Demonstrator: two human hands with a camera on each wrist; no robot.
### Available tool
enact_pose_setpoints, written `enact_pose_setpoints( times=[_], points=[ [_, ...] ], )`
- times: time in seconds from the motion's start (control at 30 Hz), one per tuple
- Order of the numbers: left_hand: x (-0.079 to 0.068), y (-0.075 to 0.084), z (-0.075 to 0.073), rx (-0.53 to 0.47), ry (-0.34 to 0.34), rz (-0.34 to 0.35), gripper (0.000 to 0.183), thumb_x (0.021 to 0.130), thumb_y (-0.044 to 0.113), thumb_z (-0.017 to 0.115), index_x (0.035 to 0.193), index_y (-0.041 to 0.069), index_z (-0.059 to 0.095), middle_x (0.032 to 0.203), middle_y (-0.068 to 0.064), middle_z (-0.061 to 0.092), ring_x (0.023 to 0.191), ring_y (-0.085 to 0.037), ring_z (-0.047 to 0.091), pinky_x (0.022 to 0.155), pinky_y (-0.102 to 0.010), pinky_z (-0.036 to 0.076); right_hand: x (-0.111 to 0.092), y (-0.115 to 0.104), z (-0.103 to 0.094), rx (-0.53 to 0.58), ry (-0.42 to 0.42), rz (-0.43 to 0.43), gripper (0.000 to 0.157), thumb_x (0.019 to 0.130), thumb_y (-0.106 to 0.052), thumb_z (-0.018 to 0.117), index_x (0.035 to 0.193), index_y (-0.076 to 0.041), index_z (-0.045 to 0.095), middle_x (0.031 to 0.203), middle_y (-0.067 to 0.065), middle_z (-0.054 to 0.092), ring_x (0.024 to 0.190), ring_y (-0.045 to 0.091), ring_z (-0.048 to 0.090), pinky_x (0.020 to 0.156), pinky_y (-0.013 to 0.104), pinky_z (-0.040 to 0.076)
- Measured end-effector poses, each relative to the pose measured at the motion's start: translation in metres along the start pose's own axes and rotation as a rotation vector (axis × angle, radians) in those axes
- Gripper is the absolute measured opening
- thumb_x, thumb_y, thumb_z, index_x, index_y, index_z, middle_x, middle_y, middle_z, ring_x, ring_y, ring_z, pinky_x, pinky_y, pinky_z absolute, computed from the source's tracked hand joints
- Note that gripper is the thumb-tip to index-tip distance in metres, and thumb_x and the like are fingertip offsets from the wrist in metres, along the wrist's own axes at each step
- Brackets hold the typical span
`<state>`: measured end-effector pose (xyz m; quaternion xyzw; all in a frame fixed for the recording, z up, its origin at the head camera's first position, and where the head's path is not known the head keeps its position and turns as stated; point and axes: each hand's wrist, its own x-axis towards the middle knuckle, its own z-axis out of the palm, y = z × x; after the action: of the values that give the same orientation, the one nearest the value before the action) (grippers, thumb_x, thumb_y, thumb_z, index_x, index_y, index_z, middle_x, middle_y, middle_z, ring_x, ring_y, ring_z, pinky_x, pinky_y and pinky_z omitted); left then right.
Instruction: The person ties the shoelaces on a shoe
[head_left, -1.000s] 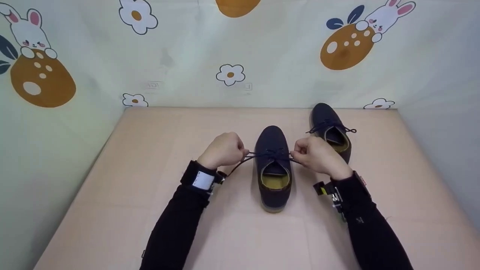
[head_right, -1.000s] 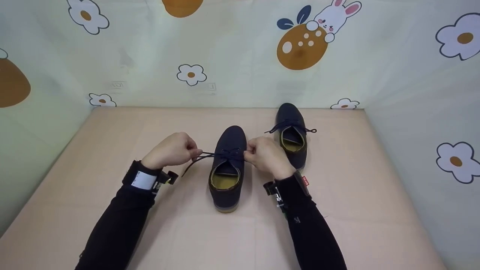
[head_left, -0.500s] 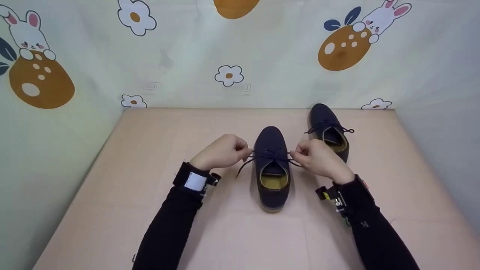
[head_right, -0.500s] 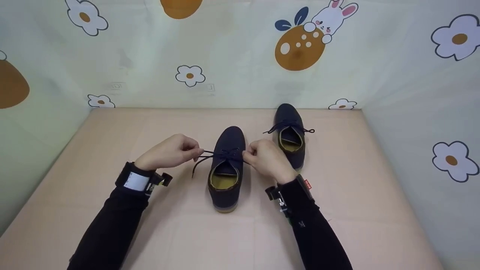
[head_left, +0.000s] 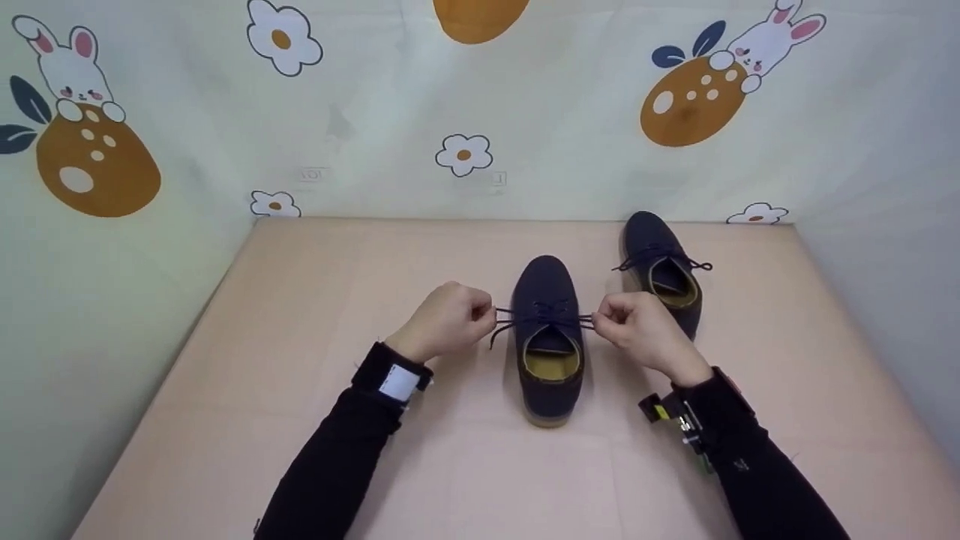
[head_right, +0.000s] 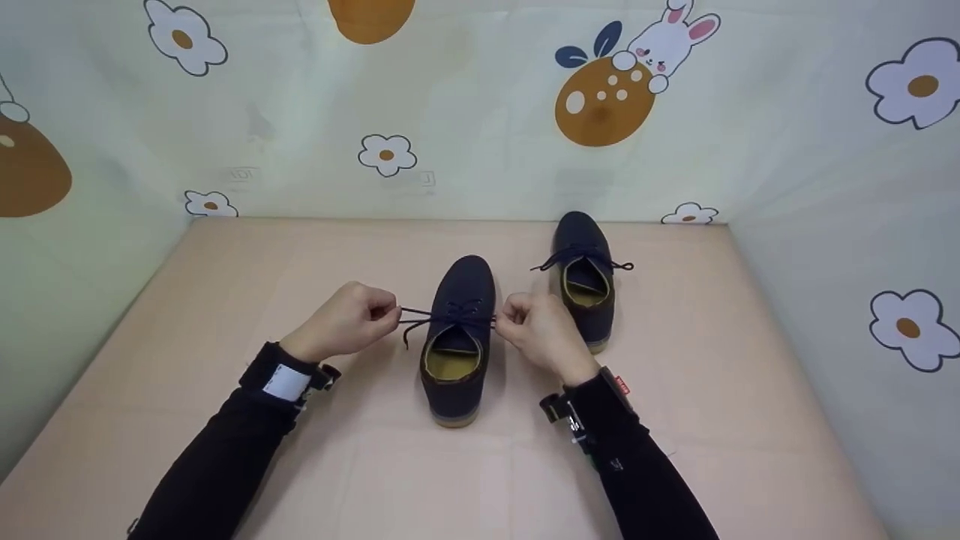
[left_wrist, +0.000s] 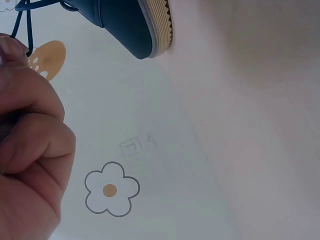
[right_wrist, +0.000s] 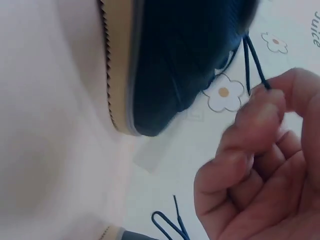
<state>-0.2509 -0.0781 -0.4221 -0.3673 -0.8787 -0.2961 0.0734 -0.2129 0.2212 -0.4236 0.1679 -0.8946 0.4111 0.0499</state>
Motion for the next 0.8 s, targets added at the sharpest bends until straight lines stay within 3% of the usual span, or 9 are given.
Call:
enact_pose_setpoints(
  times=[0.27,0.43,0.57,0.67,0.8],
  points=[
    [-0.002,0.003,-0.005,-0.014,-0.037,-0.031,0.031,0.079,0.004,0.057,0.055,0.017,0.042,0.052,0.012,0.034,0.05,-0.006,0.035,0.051,-0.024,0.03,-0.003,0.003,0.005,-0.101,0.075,0.011,0.026,0.082,-0.004,0.064,0.06,-0.016,0.058,0.057,-0.01,0.049,0.056,0.011,0.046,0.05,0.022,0.033],
    [-0.001,0.0,-0.005,-0.029,-0.019,-0.077,0.037,0.087,0.01,0.056,0.056,0.018,0.039,0.053,0.011,0.032,0.05,-0.006,0.034,0.052,-0.025,0.03,-0.003,0.005,0.003,-0.061,0.038,0.026,0.027,0.091,-0.009,0.064,0.065,-0.014,0.06,0.056,-0.009,0.05,0.053,0.011,0.046,0.049,0.023,0.034],
    [-0.001,-0.003,-0.001,-0.052,-0.03,-0.134,0.045,0.099,0.028,0.054,0.057,0.018,0.045,0.053,0.012,0.039,0.049,-0.007,0.037,0.053,-0.027,0.033,-0.004,0.006,0.0,-0.054,-0.031,0.072,0.033,0.099,-0.025,0.062,0.07,-0.009,0.061,0.054,-0.007,0.05,0.049,0.012,0.044,0.047,0.025,0.033],
    [0.0,-0.004,0.002,-0.079,-0.038,-0.156,0.049,0.103,0.041,0.05,0.06,0.018,0.054,0.054,0.011,0.046,0.05,-0.009,0.041,0.053,-0.029,0.036,-0.003,0.005,0.0,-0.057,-0.064,0.08,0.039,0.101,-0.034,0.058,0.071,-0.01,0.059,0.055,-0.007,0.051,0.05,0.013,0.045,0.046,0.026,0.033],
    [0.001,-0.004,0.006,-0.094,-0.035,-0.133,0.046,0.103,0.036,0.053,0.061,0.017,0.052,0.055,0.01,0.044,0.051,-0.008,0.041,0.053,-0.028,0.035,-0.001,0.002,0.001,-0.052,-0.048,0.037,0.041,0.102,-0.029,0.057,0.064,-0.014,0.053,0.053,-0.007,0.049,0.049,0.014,0.044,0.047,0.026,0.033]
  ],
)
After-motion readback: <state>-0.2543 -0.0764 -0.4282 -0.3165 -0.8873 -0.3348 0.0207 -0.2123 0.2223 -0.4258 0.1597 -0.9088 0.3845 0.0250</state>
